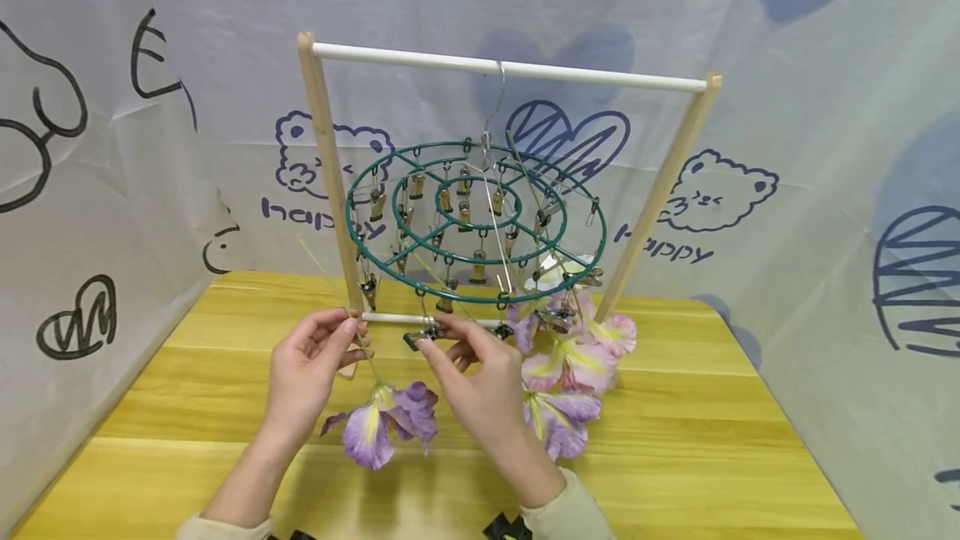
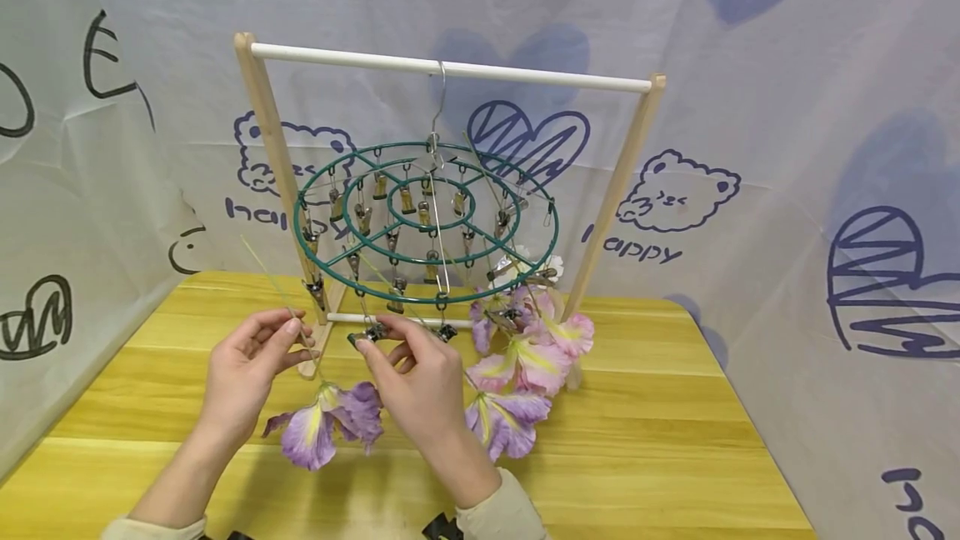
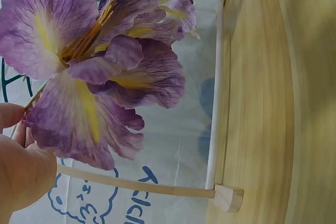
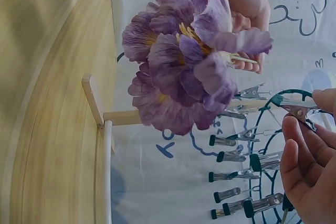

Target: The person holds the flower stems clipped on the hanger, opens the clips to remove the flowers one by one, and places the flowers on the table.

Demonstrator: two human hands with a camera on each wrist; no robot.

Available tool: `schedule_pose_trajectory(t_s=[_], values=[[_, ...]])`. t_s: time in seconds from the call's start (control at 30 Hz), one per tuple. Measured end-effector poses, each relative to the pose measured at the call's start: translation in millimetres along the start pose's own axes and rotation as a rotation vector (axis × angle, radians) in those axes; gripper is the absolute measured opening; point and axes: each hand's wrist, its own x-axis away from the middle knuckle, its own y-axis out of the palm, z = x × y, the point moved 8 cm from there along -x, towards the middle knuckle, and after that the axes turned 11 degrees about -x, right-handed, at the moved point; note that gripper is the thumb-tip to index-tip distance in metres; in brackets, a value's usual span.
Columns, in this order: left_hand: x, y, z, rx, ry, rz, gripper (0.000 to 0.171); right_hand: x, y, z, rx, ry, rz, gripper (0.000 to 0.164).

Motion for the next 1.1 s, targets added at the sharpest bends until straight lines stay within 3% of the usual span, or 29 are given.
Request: schedule_pose_trajectory(t_s=[0.3,0.47,0.63,0.83,1.1], values=[[-0.2,-7.7,-8.2,-0.029,-0.031,-0.045,0.017,3,-1,2,0.004,0.014,0.011,0.031],[0.0,-8.4,-13.0,-0.126,-0.045,-0.089,0.018,3,-2,0,0.017,0.012,0.02,0.031],[-2.2,-4.8,-21.4,-0.212,-0.036,-0.166,0.021,2,-3,-1,0.03,0.0,0.029,0.031],[-2.2,3.6,-31.4,-0.249,-0.039,-0.262,0.023,3,-6,0,0.033,0.008,0.028,0.032],[-2.6,10.7,-38.9,-0.275,-0.065,-0.33,0.022,4,-8,1,0.033,0.025,0.031,0.031]])
